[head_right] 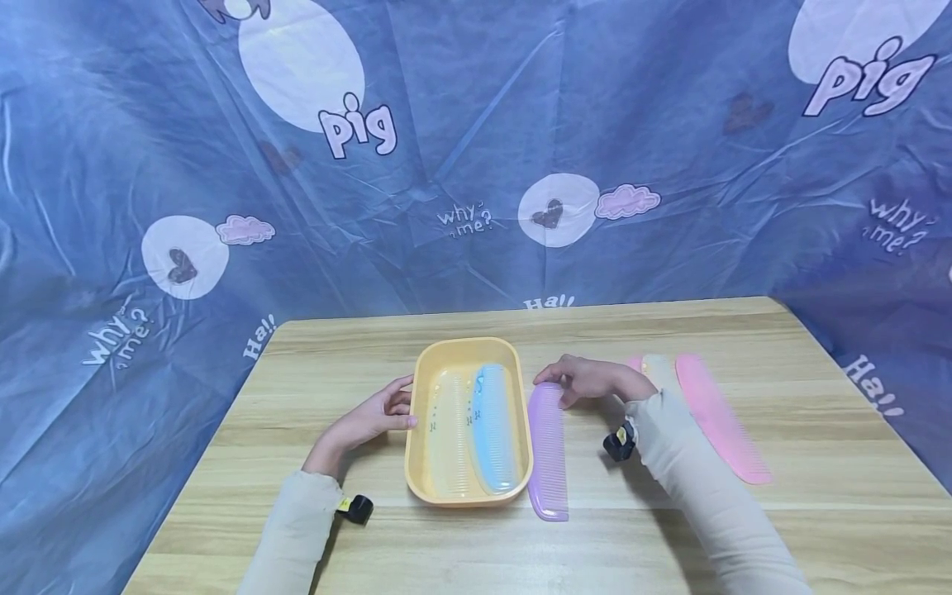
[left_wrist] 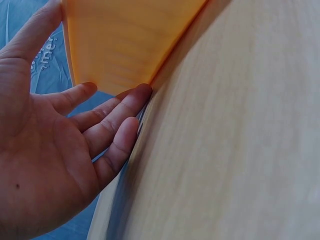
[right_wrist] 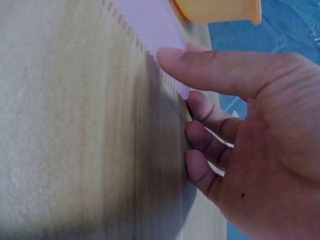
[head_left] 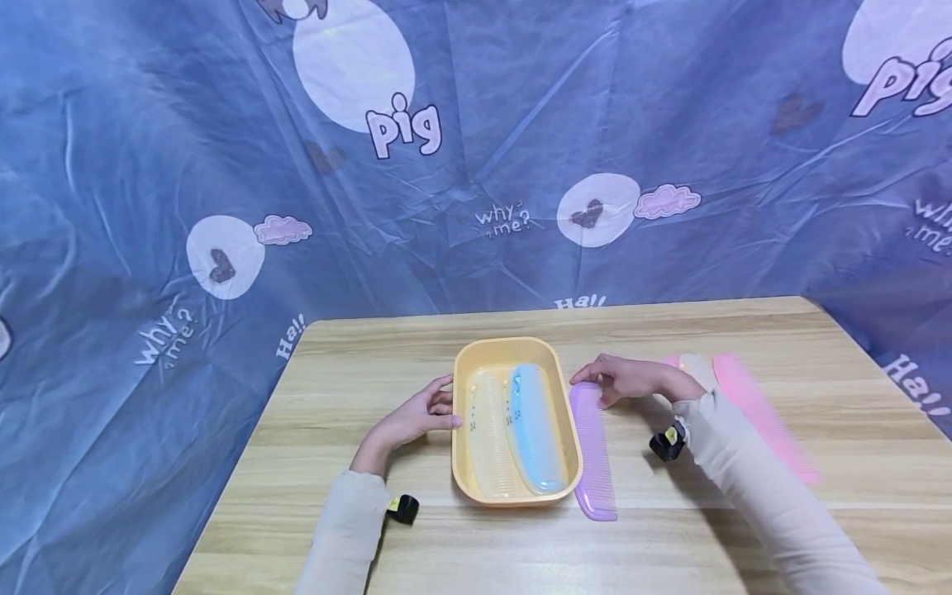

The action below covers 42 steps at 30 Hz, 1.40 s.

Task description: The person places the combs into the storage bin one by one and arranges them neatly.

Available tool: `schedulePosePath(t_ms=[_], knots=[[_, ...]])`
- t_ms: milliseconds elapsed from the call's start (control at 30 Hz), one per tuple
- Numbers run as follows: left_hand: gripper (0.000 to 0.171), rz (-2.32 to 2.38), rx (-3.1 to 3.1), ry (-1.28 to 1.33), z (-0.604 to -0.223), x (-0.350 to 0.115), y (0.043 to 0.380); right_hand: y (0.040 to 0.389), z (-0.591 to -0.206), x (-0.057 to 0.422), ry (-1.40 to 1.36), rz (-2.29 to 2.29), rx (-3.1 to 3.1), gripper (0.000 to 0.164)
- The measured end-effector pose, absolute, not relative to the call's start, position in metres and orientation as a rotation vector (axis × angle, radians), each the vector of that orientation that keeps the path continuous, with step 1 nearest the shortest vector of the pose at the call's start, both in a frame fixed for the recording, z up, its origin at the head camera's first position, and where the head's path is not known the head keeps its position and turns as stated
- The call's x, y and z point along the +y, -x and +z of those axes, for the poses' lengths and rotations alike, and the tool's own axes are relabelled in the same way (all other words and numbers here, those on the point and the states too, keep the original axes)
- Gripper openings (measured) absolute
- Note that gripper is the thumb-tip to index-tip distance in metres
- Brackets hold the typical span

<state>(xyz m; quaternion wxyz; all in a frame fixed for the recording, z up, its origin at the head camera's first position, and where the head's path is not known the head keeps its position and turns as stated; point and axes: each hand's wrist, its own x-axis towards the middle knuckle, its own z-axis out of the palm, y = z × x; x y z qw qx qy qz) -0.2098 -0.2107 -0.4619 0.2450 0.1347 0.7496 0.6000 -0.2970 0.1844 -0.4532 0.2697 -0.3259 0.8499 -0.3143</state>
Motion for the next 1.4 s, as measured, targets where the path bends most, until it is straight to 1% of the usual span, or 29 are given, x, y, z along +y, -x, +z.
schedulePosePath(t_ms=[400, 700, 1133, 1400], knots=[[0.094, 1.645, 2.039, -0.369, -0.463, -0.211, 0.211, 0.297, -0.451, 0.185, 0.905, -0.906, 2.25, 0.045], [0.091, 1.635, 2.058, -0.375, -0.462, -0.212, 0.21, 0.301, -0.454, 0.184, 0.89, -0.976, 2.147, 0.044], [0.09, 1.645, 2.046, -0.359, -0.463, -0.211, 0.21, 0.296, -0.445, 0.191, 0.903, -0.959, 2.192, 0.04], [0.091, 1.652, 2.033, -0.355, -0.462, -0.211, 0.209, 0.287, -0.442, 0.195, 0.815, -0.933, 2.21, 0.042]])
